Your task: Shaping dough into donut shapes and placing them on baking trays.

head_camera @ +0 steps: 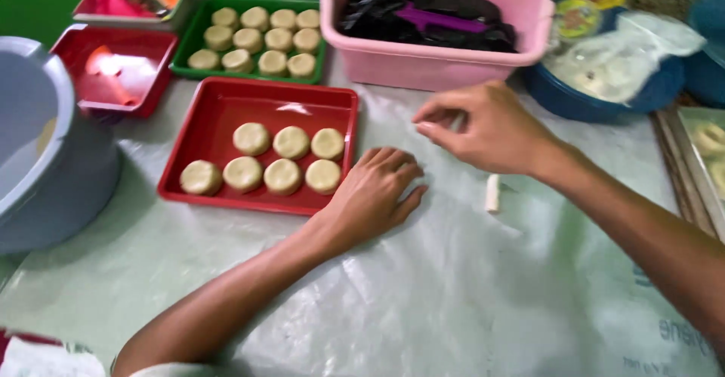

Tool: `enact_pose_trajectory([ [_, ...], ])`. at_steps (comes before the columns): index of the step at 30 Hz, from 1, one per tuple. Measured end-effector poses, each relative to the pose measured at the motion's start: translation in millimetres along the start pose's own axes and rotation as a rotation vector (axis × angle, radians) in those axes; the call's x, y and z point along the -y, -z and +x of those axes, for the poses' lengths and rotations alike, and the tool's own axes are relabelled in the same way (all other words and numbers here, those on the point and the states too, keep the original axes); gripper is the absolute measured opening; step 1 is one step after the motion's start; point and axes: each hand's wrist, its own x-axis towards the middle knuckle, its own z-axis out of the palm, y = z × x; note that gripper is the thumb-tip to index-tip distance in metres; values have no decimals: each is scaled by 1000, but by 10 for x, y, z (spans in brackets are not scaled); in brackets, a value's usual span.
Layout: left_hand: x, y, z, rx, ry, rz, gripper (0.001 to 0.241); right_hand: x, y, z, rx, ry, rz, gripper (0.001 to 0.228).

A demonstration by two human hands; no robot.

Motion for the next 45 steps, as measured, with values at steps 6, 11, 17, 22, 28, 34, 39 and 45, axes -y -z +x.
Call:
enact_pose_trajectory([
  [6,319,-507,-182,-60,110,310,36,378,-800,739,39,309,87,12],
  [11,221,-435,-229,-203,32,523,69,465,-1601,1193,102,388,-24,21],
  [17,190,-413,-148,246,217,496,66,494,-2171,1446,229,277,-64,47],
  [22,199,-409,-164,246,210,515,64,459,-2319,1513,279,201,-103,47],
  [28,189,-411,-254,268,215,524,61,426,-2374,1578,238,178,-31,59],
  [34,247,-401,-221,306,202,555,59,326,-2480,1630,200,94,67,50],
  [39,275,-448,-291,336,191,577,57,381,-2394,1532,179,108,146,41],
  [45,331,-454,-328,368,159,606,55,435,-2222,1467,-2,218,321,31],
])
